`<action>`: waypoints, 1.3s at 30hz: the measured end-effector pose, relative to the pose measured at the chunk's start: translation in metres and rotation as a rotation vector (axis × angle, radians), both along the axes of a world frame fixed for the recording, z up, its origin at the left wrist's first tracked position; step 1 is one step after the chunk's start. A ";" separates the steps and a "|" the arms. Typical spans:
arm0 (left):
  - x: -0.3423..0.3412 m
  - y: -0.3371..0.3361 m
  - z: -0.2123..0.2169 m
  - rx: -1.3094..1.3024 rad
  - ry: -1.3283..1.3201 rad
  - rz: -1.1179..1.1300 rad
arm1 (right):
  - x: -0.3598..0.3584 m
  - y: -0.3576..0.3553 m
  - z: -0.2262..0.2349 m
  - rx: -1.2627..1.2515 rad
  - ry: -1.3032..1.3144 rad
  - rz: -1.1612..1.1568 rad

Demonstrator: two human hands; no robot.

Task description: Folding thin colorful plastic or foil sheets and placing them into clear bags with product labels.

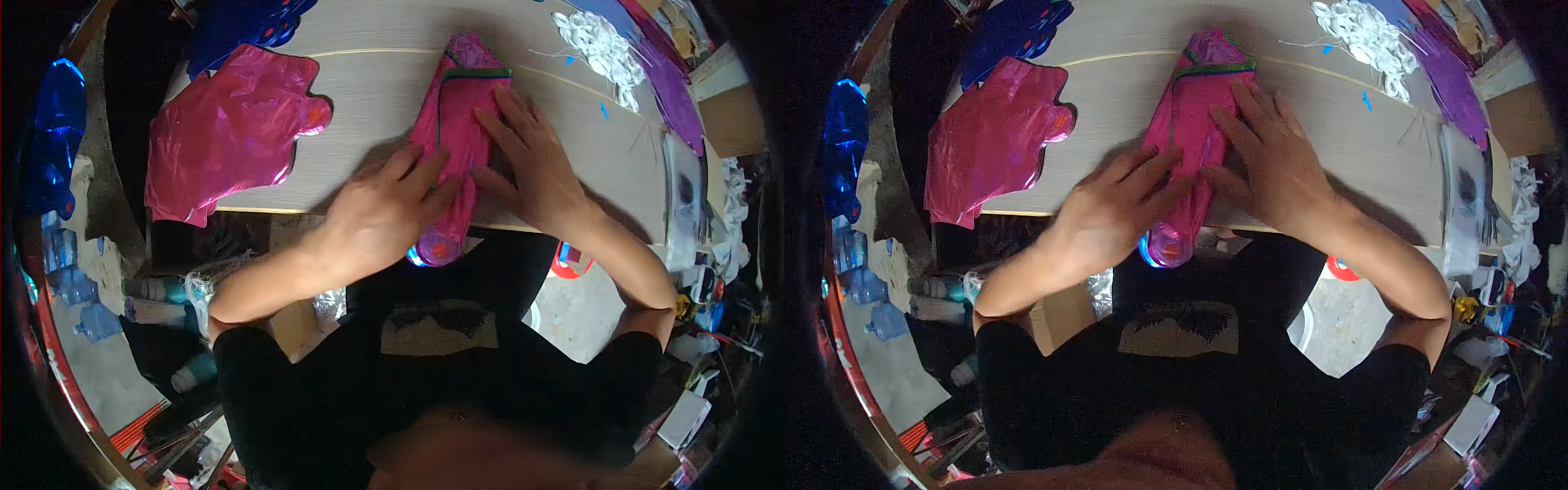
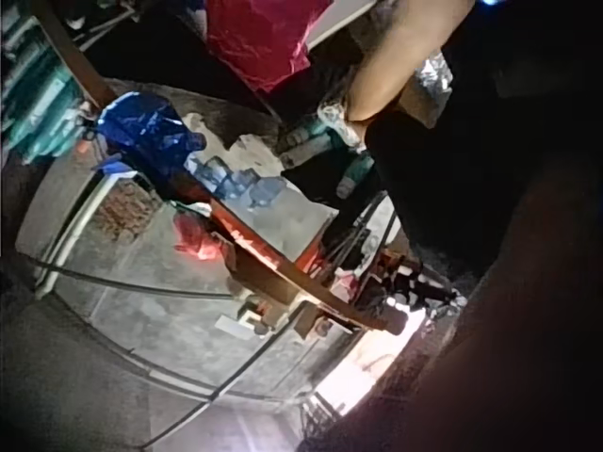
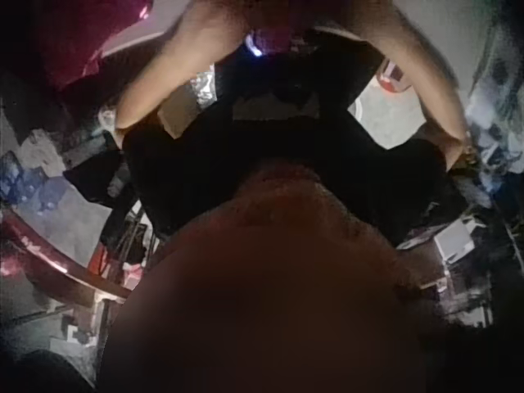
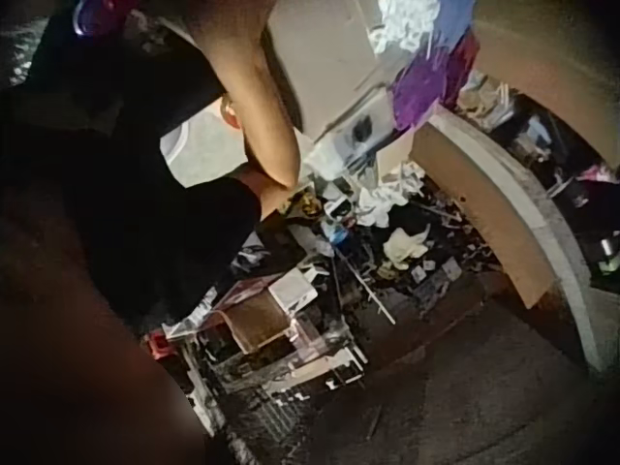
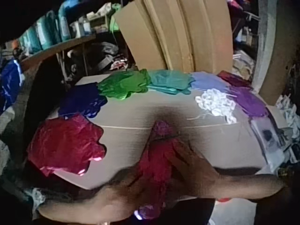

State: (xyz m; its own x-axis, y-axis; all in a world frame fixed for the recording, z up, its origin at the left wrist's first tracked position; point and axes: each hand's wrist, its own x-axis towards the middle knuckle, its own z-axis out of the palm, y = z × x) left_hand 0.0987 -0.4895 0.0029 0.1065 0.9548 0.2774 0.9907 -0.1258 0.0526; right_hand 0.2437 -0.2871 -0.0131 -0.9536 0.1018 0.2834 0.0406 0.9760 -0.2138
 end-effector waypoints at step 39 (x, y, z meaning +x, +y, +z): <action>-0.075 0.056 -0.015 0.090 0.012 -0.197 | -0.021 0.021 0.000 0.099 -0.073 0.157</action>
State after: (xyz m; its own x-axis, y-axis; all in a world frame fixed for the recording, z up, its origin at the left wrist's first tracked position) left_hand 0.0239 -0.4337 -0.0117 0.2920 0.8868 0.3582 0.9470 -0.3204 0.0212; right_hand 0.2224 -0.2663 -0.0131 -0.9740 -0.0746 0.2138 -0.1017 0.9877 -0.1186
